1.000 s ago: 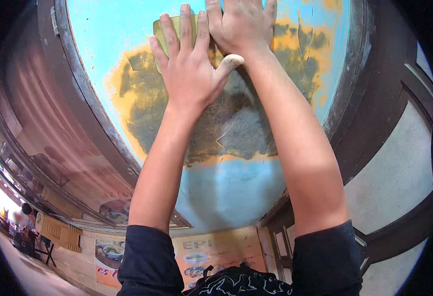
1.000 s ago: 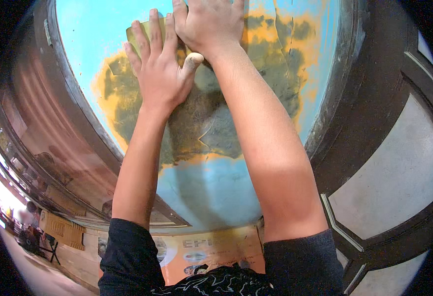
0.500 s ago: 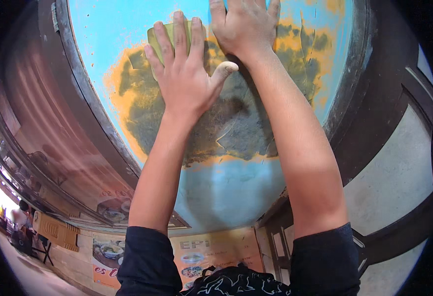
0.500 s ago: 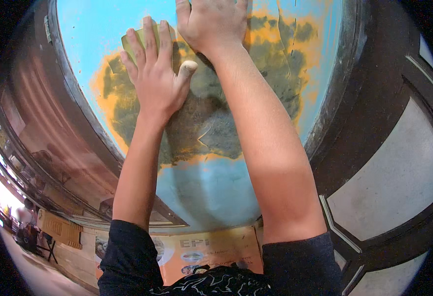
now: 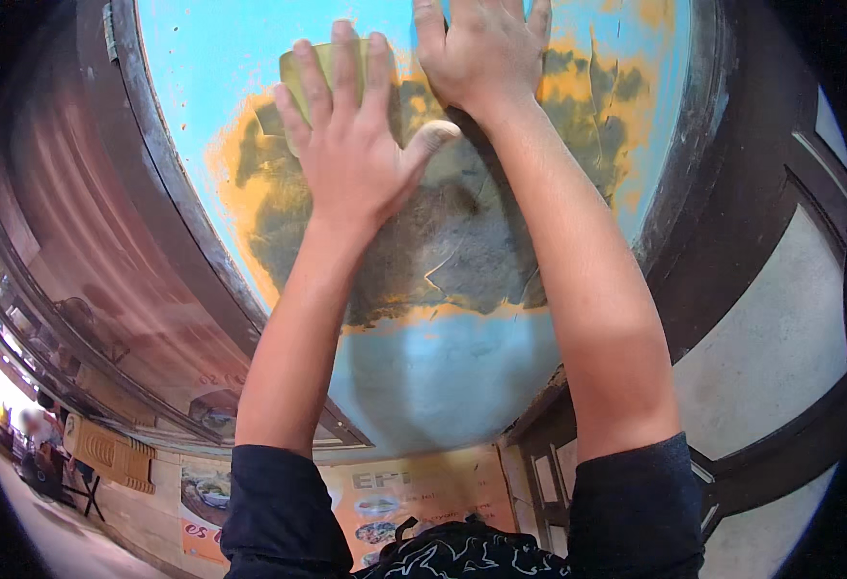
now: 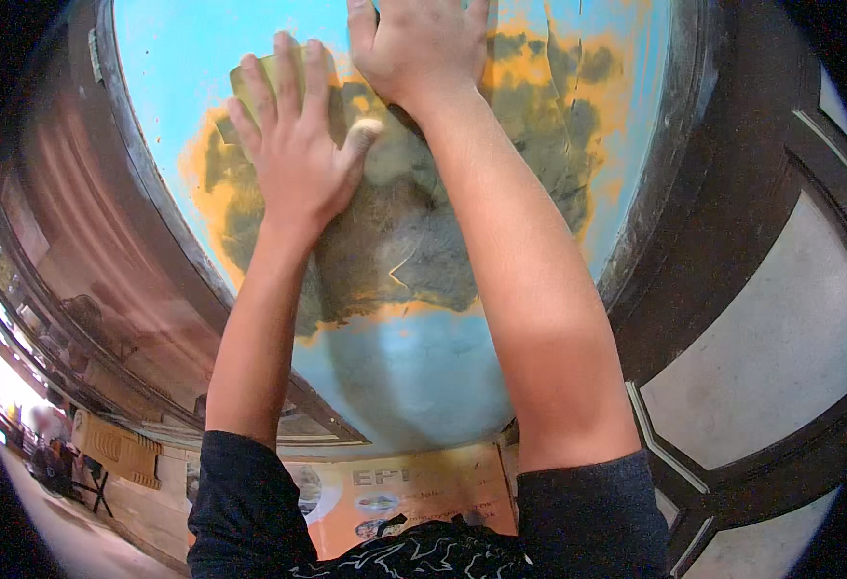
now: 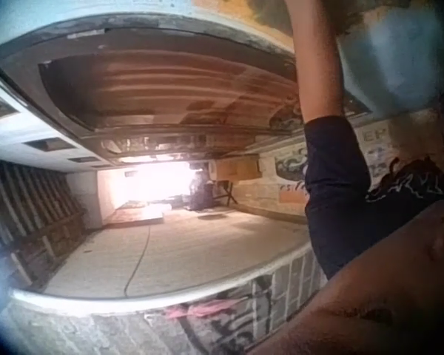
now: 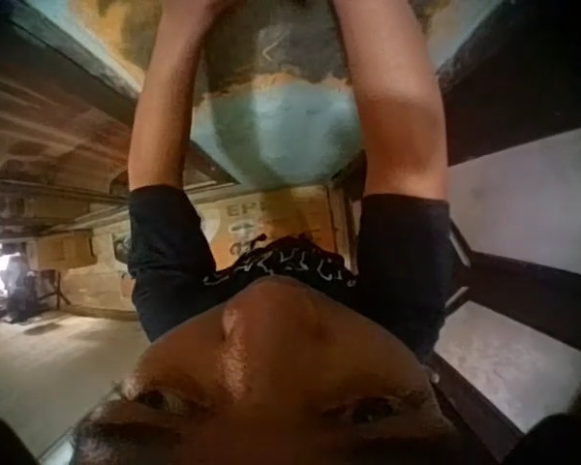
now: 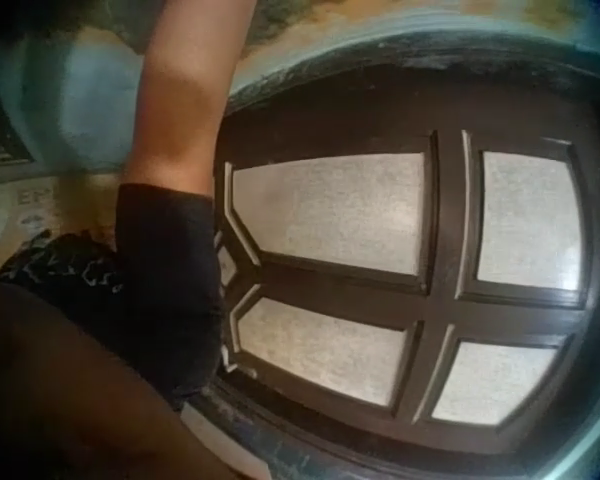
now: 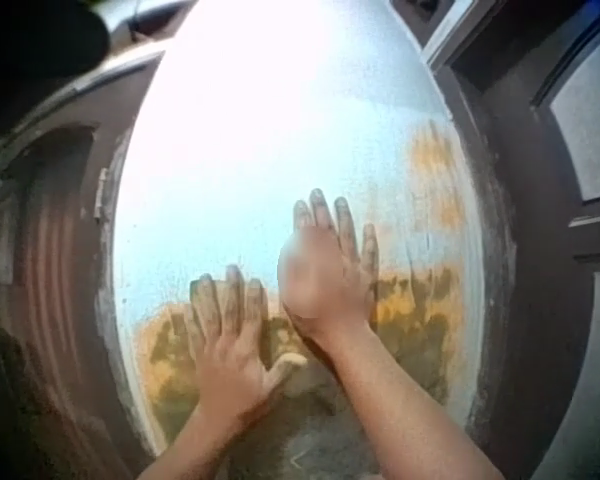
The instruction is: The recorder is sanding a blue-painted surface with a yellow piece of sandpaper.
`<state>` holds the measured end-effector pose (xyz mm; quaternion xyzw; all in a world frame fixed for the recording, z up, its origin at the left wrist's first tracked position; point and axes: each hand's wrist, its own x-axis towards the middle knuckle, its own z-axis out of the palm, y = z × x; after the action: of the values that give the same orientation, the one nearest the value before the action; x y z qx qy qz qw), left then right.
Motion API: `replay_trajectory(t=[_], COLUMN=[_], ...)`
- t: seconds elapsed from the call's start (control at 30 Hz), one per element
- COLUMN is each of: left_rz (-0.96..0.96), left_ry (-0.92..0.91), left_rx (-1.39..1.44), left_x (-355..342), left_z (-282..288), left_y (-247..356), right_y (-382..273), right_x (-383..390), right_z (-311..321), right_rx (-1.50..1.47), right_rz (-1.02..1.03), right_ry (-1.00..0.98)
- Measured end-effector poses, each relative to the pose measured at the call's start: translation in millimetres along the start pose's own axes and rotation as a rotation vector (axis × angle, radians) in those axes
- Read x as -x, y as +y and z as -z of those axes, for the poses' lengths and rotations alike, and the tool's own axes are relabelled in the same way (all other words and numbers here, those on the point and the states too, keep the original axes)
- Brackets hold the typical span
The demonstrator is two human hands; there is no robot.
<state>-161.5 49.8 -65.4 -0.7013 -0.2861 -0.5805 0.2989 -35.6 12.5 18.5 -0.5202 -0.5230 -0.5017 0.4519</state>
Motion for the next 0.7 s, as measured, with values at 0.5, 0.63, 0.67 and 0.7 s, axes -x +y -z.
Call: replay_trajectory(t=[0.5, 0.63, 0.67, 0.7], left_rz=[0.084, -0.126, -0.285, 0.074], left_ry=[-0.119, 0.121, 0.384, -0.102], left_rx=[-0.029, 0.305, 0.647, -0.087], left_x=[-32, -47, -51, -54], left_z=[25, -12, -23, 22], left_y=[-9, -32, -42, -20], right_y=[-10, -17, -19, -8], right_x=[-2, -3, -2, 0], right_z=[3, 5, 4, 4], right_rx=[0.015, -0.038, -0.041, -0.031], right_rz=[-0.012, -0.029, -0.032, -0.032], right_ry=[-0.009, -0.033, -0.032, -0.034])
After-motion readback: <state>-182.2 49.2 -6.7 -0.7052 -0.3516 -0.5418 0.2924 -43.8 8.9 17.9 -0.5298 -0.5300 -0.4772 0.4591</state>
